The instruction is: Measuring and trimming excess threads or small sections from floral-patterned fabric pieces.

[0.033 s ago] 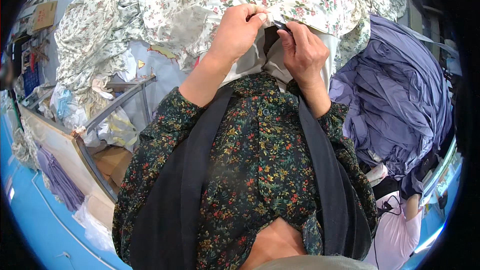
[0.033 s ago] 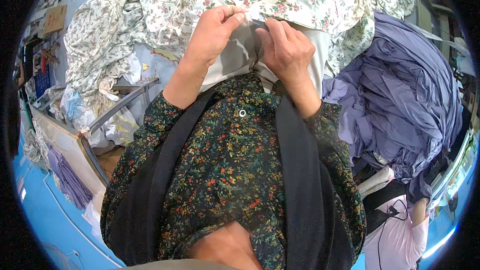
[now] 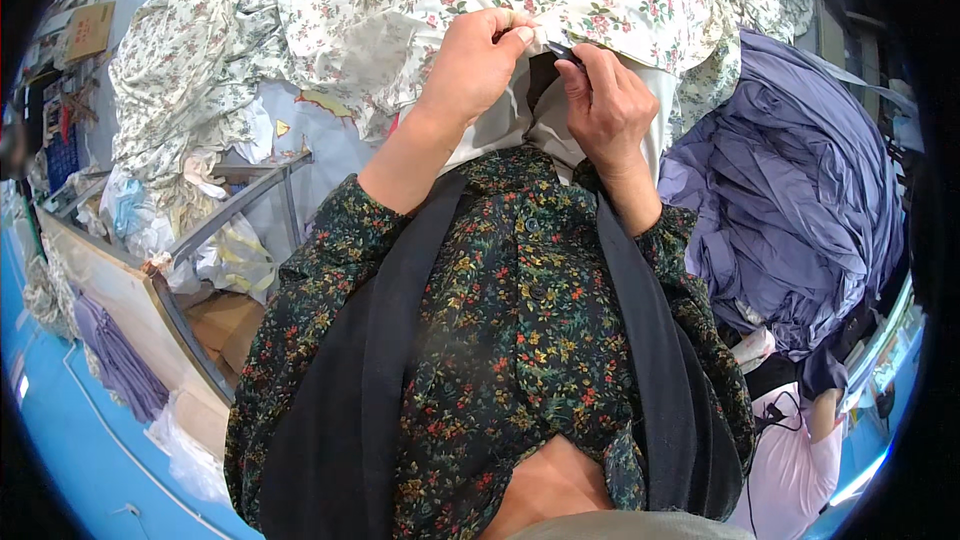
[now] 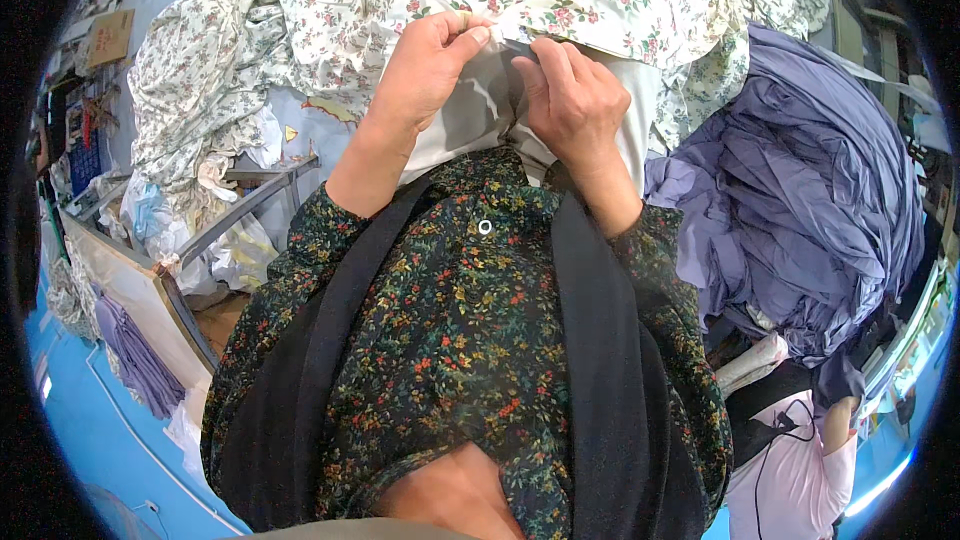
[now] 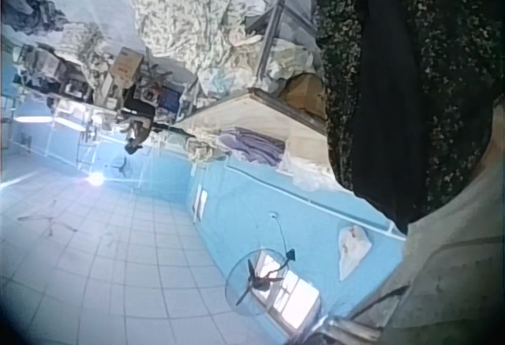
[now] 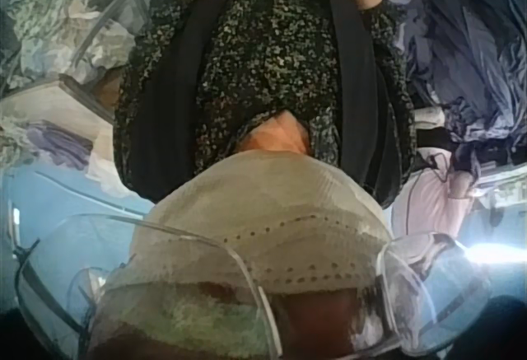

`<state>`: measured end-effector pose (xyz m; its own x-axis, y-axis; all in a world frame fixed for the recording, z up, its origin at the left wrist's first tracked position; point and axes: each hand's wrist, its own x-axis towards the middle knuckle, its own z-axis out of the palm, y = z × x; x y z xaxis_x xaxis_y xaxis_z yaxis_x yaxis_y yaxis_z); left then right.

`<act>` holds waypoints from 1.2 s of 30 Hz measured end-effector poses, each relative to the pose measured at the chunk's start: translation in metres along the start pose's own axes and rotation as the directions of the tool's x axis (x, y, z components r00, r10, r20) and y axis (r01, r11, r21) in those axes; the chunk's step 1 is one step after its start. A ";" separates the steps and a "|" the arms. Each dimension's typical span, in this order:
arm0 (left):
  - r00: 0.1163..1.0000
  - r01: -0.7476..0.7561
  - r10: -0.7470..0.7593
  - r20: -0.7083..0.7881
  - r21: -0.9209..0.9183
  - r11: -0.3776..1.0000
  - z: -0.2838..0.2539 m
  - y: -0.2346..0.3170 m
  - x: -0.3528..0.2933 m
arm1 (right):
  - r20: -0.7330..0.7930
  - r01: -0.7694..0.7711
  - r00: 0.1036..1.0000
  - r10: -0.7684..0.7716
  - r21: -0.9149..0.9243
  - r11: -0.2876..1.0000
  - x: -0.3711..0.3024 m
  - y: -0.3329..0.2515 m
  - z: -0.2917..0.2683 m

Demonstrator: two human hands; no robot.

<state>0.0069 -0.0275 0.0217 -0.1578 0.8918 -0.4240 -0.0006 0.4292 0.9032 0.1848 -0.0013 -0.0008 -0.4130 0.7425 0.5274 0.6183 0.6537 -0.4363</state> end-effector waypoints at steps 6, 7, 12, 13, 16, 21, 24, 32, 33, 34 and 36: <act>1.000 -0.002 0.002 0.000 0.009 1.000 0.001 0.001 0.000 | -0.024 0.009 1.000 -0.009 0.002 1.000 0.001 0.001 0.001; 1.000 -0.012 0.012 -0.009 0.014 1.000 0.002 0.001 0.000 | -0.012 0.012 1.000 -0.012 -0.008 1.000 0.001 0.001 0.001; 1.000 0.016 -0.016 0.014 -0.001 1.000 0.000 0.002 0.000 | -0.030 0.028 0.999 -0.028 -0.009 1.000 0.001 0.004 0.000; 1.000 0.015 -0.015 0.024 -0.008 1.000 -0.001 0.001 0.000 | -0.024 0.022 0.999 -0.021 0.018 1.000 0.001 0.004 0.000; 1.000 -0.013 0.012 0.021 0.032 0.999 -0.002 -0.003 0.003 | 0.015 -0.225 0.973 0.231 0.297 0.928 0.003 -0.003 -0.002; 0.998 0.019 -0.022 0.057 0.057 0.998 -0.001 -0.003 0.002 | 0.055 -0.071 0.997 0.058 0.294 0.953 0.013 -0.003 0.001; 0.998 0.003 -0.007 0.063 0.074 0.997 -0.001 -0.006 0.003 | 0.163 -0.181 0.978 0.129 0.364 0.914 0.011 -0.003 -0.004; 1.000 0.010 -0.010 0.027 0.001 1.000 0.003 0.000 0.000 | 0.575 -0.660 0.743 0.343 0.542 0.520 -0.006 -0.001 -0.027; 1.000 0.003 -0.004 0.028 0.026 1.000 0.003 0.000 0.000 | 0.574 -0.659 0.743 0.343 0.543 0.520 -0.004 -0.004 -0.026; 1.000 -0.004 0.002 0.027 0.053 0.999 0.003 -0.002 0.001 | 0.403 -0.546 0.834 0.377 0.506 0.667 -0.003 -0.008 -0.024; 0.999 0.001 -0.003 0.034 0.044 0.999 0.001 -0.002 0.003 | 0.177 -0.402 0.915 0.362 0.345 0.848 -0.003 -0.009 -0.020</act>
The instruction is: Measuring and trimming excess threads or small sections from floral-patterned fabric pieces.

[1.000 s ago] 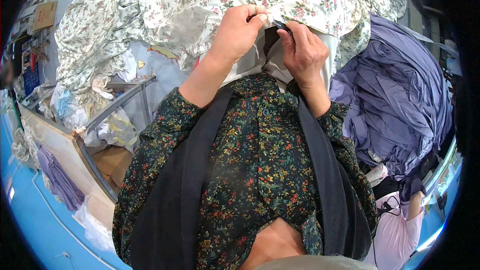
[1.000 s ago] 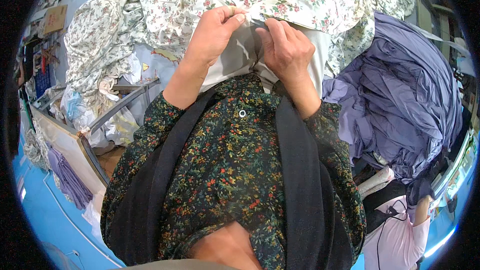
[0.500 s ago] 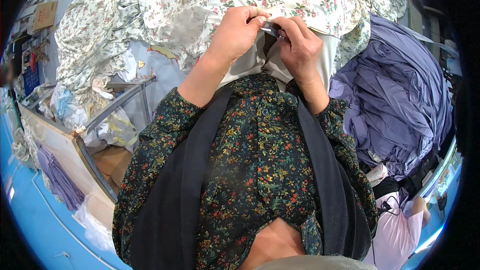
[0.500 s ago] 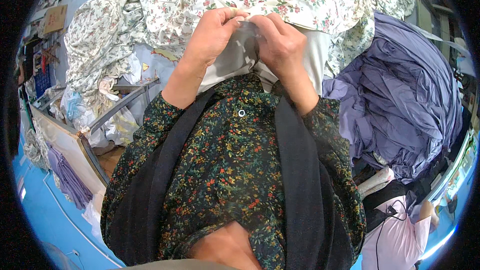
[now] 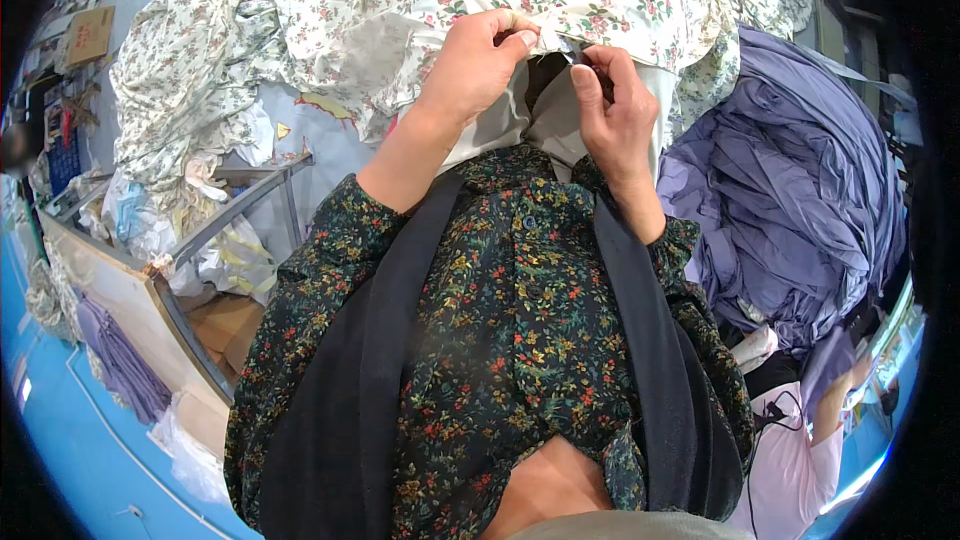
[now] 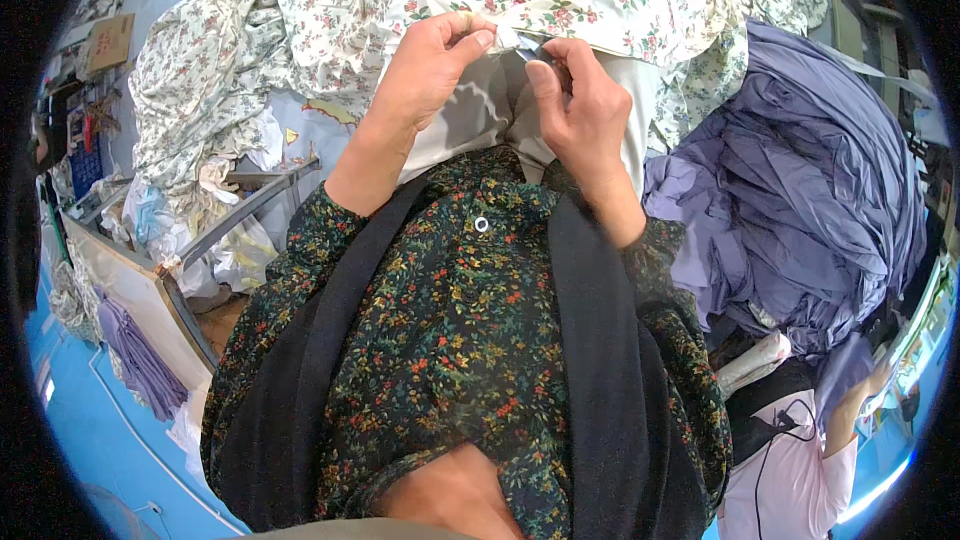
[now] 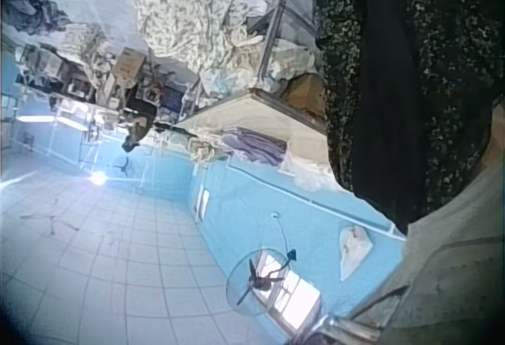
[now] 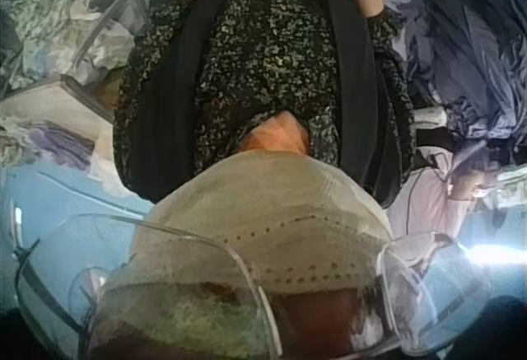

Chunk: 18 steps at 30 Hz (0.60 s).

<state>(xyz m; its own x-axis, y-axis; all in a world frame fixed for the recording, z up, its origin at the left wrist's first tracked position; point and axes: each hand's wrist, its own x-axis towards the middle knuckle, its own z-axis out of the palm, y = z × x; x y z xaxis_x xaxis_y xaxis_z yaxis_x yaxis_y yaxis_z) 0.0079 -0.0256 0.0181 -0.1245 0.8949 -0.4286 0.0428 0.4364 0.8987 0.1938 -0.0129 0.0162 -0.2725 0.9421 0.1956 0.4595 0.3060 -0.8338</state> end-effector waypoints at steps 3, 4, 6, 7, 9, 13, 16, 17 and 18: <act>0.999 0.031 -0.031 0.014 -0.009 0.999 0.000 0.006 0.000 | -0.016 0.292 0.951 -0.310 -0.295 0.910 0.005 0.012 0.003; 0.998 0.057 -0.057 0.014 -0.003 0.998 -0.001 0.008 -0.002 | -0.014 0.293 0.950 -0.311 -0.293 0.910 0.006 0.012 0.004; 1.000 0.027 -0.027 0.003 -0.014 1.000 0.001 0.003 -0.002 | 0.022 0.374 0.918 -0.397 -0.386 0.843 0.008 0.011 0.006; 1.000 -0.006 0.006 -0.005 -0.023 1.000 0.001 0.002 0.000 | 0.022 0.375 0.917 -0.398 -0.385 0.843 0.008 0.012 0.007; 1.000 0.000 0.000 -0.001 -0.018 1.000 0.001 -0.001 0.002 | 0.015 0.381 0.911 -0.412 -0.414 0.827 0.008 0.014 0.008; 1.000 0.024 -0.024 0.002 -0.030 0.999 0.000 0.001 0.000 | 0.007 0.387 0.906 -0.424 -0.424 0.819 0.009 0.012 0.008; 0.999 0.047 -0.046 0.013 -0.025 0.999 0.001 0.004 -0.001 | 0.055 0.359 0.926 -0.374 -0.438 0.824 0.008 0.008 0.004; 0.999 0.046 -0.046 0.014 -0.025 0.999 0.001 0.002 0.000 | 0.044 0.372 0.918 -0.393 -0.437 0.819 0.009 0.009 0.005; 0.999 0.044 -0.044 0.022 -0.035 0.998 0.001 -0.001 0.002 | 0.033 0.384 0.911 -0.412 -0.436 0.814 0.009 0.009 0.005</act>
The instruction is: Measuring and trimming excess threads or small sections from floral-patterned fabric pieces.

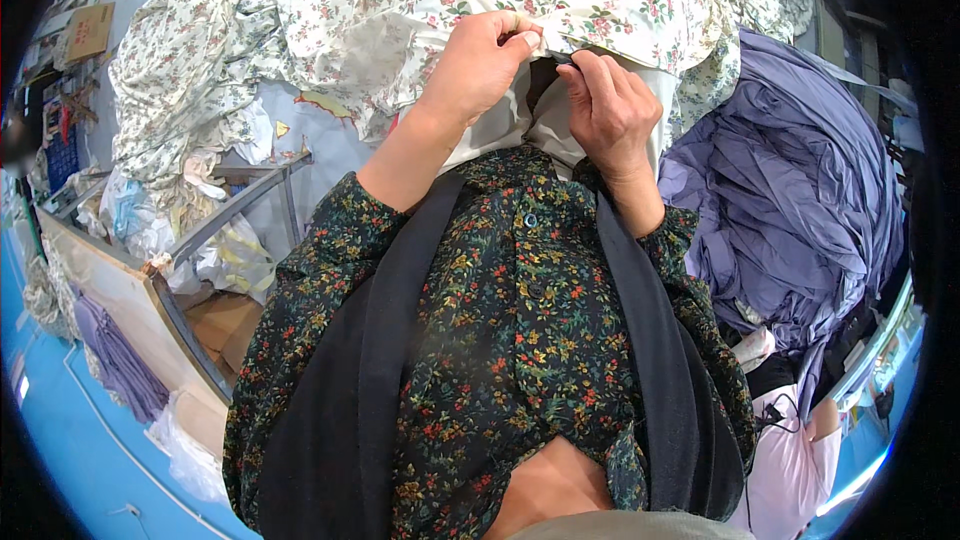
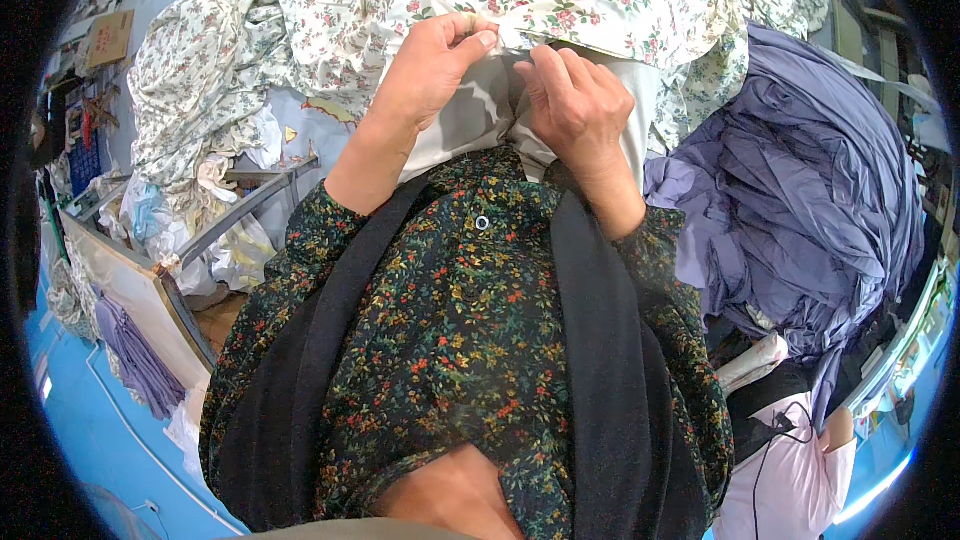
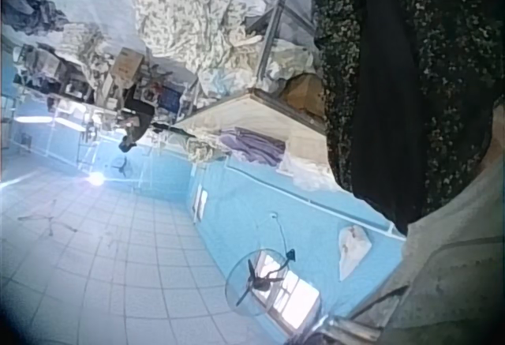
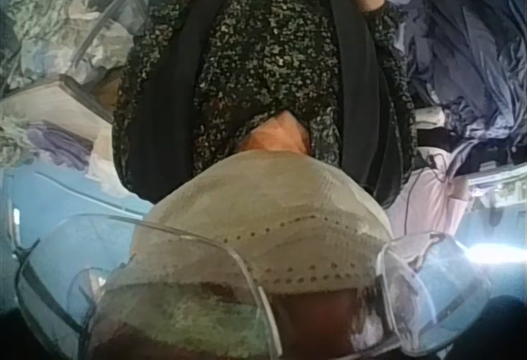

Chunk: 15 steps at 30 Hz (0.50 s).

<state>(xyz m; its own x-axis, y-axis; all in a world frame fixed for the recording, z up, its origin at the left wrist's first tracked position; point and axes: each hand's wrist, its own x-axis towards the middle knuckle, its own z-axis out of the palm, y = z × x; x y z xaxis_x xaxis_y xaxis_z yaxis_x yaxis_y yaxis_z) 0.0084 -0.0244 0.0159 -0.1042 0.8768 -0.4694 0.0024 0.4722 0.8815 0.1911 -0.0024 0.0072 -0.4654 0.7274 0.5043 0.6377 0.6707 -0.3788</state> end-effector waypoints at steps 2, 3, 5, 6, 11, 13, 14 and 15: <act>1.000 -0.002 0.002 0.009 -0.010 1.000 0.000 -0.003 0.001 | 0.005 -0.136 0.990 0.137 0.170 0.976 -0.003 -0.002 0.001; 1.000 -0.009 0.009 0.011 -0.046 0.999 0.001 -0.004 0.000 | 0.033 -0.264 0.963 0.269 0.335 0.905 -0.004 -0.004 0.001; 1.000 -0.014 0.015 0.008 -0.081 0.997 0.003 -0.003 -0.003 | 0.099 -0.385 0.921 0.378 0.394 0.835 -0.003 -0.005 -0.002; 1.000 -0.014 0.015 0.005 -0.141 0.990 0.004 -0.003 -0.005 | 0.170 -0.498 0.863 0.475 0.442 0.747 -0.003 -0.006 -0.004; 0.999 0.018 -0.007 0.037 -0.305 0.952 0.006 0.005 -0.007 | 0.213 -0.520 0.852 0.478 0.446 0.729 -0.005 -0.012 -0.003; 0.999 0.033 -0.019 0.050 -0.295 0.955 0.007 0.007 -0.007 | 0.211 -0.521 0.851 0.481 0.452 0.724 -0.005 -0.012 -0.002; 0.998 0.033 -0.019 0.052 -0.293 0.955 0.008 0.006 -0.008 | 0.213 -0.517 0.853 0.477 0.467 0.717 -0.006 -0.012 0.001; 0.999 0.026 -0.017 0.030 -0.320 0.947 0.011 0.005 -0.008 | 0.215 -0.514 0.855 0.473 0.483 0.709 -0.006 -0.013 0.002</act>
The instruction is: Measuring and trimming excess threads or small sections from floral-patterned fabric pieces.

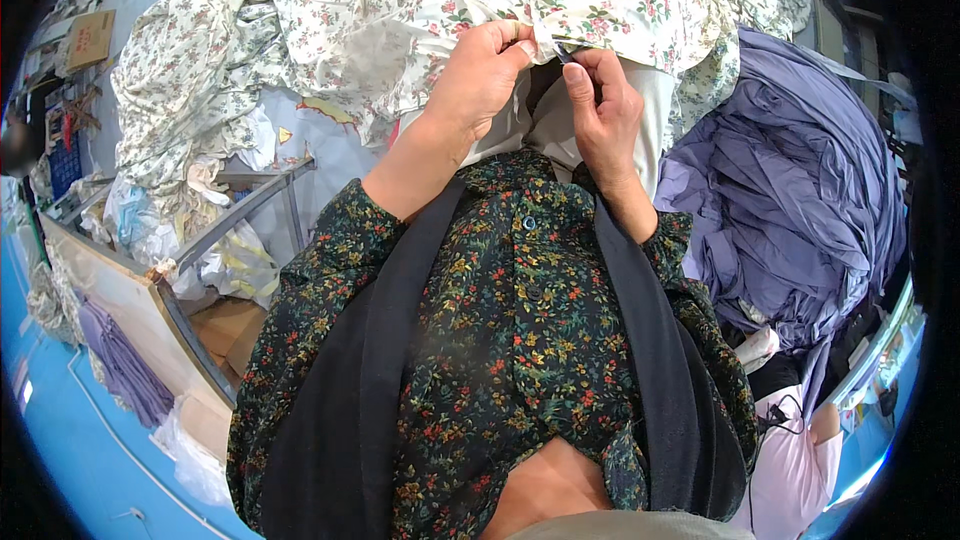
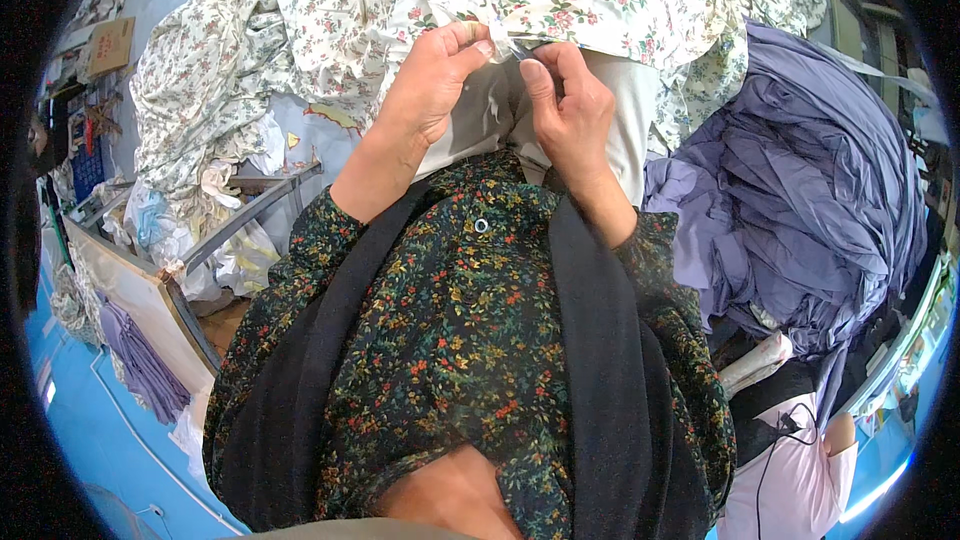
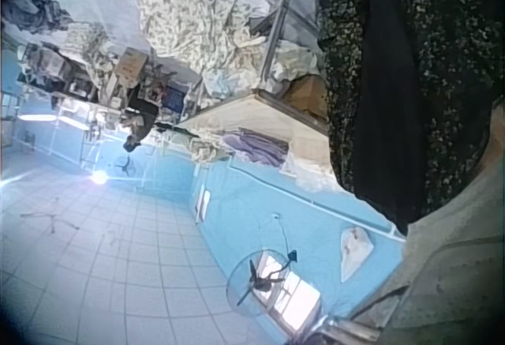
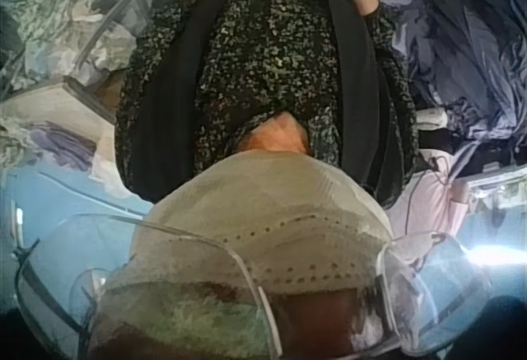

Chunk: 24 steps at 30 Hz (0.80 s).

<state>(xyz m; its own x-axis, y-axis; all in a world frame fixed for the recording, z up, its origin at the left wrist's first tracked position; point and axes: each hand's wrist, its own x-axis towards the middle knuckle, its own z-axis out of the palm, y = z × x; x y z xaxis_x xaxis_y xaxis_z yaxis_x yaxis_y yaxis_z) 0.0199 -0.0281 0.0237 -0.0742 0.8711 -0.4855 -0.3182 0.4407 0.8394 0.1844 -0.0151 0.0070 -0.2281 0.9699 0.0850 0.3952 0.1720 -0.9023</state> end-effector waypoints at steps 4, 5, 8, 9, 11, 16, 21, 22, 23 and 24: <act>1.000 -0.017 0.017 0.007 -0.033 0.999 -0.001 -0.001 0.000 | -0.007 -0.019 1.000 0.019 0.041 0.999 0.002 -0.004 0.004; 1.000 -0.017 0.017 0.008 -0.031 0.999 -0.001 -0.001 0.000 | 0.003 -0.053 0.999 0.053 0.089 0.995 0.001 -0.004 0.005; 1.000 0.003 -0.003 0.012 -0.022 1.000 0.000 0.002 -0.001 | 0.026 -0.120 0.993 0.117 0.174 0.977 0.001 -0.005 0.006; 1.000 -0.002 0.002 0.007 -0.018 1.000 0.001 0.002 -0.001 | 0.039 -0.152 0.988 0.147 0.211 0.965 0.001 -0.006 0.006; 1.000 -0.006 0.006 0.001 -0.013 1.000 0.001 0.002 -0.001 | 0.036 -0.156 0.988 0.152 0.226 0.961 0.001 -0.003 0.007; 1.000 0.012 -0.011 0.021 -0.067 0.998 -0.002 -0.003 0.002 | 0.036 -0.157 0.988 0.153 0.259 0.953 -0.001 0.004 0.010; 1.000 -0.010 0.010 0.003 -0.009 1.000 0.000 -0.006 0.003 | 0.033 -0.147 0.989 0.144 0.327 0.934 -0.003 0.007 0.009; 1.000 -0.009 0.010 -0.025 0.025 1.000 0.000 -0.007 0.003 | 0.034 -0.146 0.989 0.142 0.327 0.934 -0.003 0.006 0.007; 1.000 -0.010 0.010 -0.026 0.025 1.000 -0.002 -0.010 0.004 | 0.067 -0.193 0.981 0.182 0.446 0.874 -0.003 0.005 0.004; 0.999 -0.042 0.042 -0.017 0.033 0.999 -0.003 -0.014 0.005 | 0.104 -0.238 0.971 0.217 0.554 0.798 -0.003 0.003 0.002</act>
<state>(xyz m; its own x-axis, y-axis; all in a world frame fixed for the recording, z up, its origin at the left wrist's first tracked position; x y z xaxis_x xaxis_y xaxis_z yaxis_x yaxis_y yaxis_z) 0.0209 -0.0307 0.0087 -0.1036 0.8852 -0.4535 -0.2838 0.4107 0.8665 0.1848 -0.0173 0.0035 -0.2276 0.9609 -0.1575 -0.1238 -0.1890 -0.9741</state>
